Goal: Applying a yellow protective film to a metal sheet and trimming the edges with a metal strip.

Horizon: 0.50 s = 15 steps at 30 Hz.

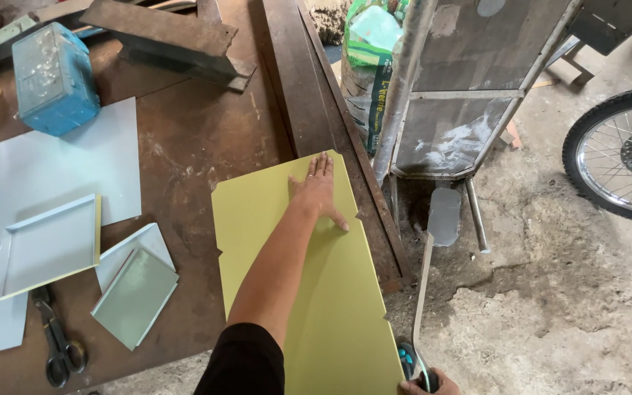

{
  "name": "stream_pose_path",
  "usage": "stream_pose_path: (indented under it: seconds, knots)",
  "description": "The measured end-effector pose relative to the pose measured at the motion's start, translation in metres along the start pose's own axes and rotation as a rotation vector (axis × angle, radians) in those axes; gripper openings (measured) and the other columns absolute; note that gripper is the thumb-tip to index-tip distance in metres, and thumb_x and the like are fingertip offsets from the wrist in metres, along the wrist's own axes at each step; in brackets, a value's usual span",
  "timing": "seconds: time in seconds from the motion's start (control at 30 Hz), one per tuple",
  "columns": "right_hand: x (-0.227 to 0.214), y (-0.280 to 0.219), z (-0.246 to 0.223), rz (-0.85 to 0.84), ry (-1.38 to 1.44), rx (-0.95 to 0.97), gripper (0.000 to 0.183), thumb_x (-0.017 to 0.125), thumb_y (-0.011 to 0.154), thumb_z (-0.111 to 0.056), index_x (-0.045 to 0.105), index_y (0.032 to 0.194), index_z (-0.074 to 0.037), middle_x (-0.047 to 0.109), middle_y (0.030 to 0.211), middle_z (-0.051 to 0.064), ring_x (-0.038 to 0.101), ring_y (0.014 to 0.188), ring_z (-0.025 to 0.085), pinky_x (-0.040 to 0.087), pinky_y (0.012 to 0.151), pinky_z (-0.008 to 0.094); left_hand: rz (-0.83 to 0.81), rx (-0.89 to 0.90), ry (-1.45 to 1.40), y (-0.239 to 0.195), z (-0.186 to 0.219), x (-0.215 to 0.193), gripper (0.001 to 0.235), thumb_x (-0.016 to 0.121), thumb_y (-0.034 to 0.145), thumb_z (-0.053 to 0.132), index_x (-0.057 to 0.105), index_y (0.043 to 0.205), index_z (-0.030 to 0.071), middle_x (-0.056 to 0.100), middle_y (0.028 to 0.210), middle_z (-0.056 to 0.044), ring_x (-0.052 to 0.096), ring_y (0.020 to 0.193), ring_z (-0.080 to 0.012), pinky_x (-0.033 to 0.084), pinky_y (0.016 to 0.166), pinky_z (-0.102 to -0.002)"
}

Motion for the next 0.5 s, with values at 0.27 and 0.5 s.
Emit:
stream_pose_path:
  seconds: [0.27,0.5]
  knots:
    - [-0.009,-0.024,-0.052,0.081,-0.144,0.006,0.053,0.105,0.059,-0.034,0.073,0.081,0.002,0.076,0.065,0.012,0.073,0.061,0.018,0.060,0.067,0.033,0.021,0.010,-0.002,-0.005,0.002,-0.004,0.179,0.099,0.032,0.064,-0.010,0.164,0.012,-0.013,0.174,0.000,-0.003,0.160,-0.0223,0.019,0.120,-0.072]
    - [-0.016,-0.121,-0.319,0.088,-0.162,-0.135,0.039,0.073,0.085,-0.040,0.067,0.088,-0.002,0.072,0.062,0.013,0.069,0.051,0.020,0.056,0.052,0.039,0.031,0.027,0.033,0.002,0.000,0.002,0.179,0.098,0.034,0.067,-0.011,0.163,0.010,-0.013,0.174,-0.003,-0.003,0.160,-0.0247,0.016,0.121,-0.070]
Point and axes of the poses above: each hand's wrist, its own y-axis towards the middle knuckle, its own x-axis out of the palm, z = x × y, the point moved 1 cm from there along y, towards the middle knuckle
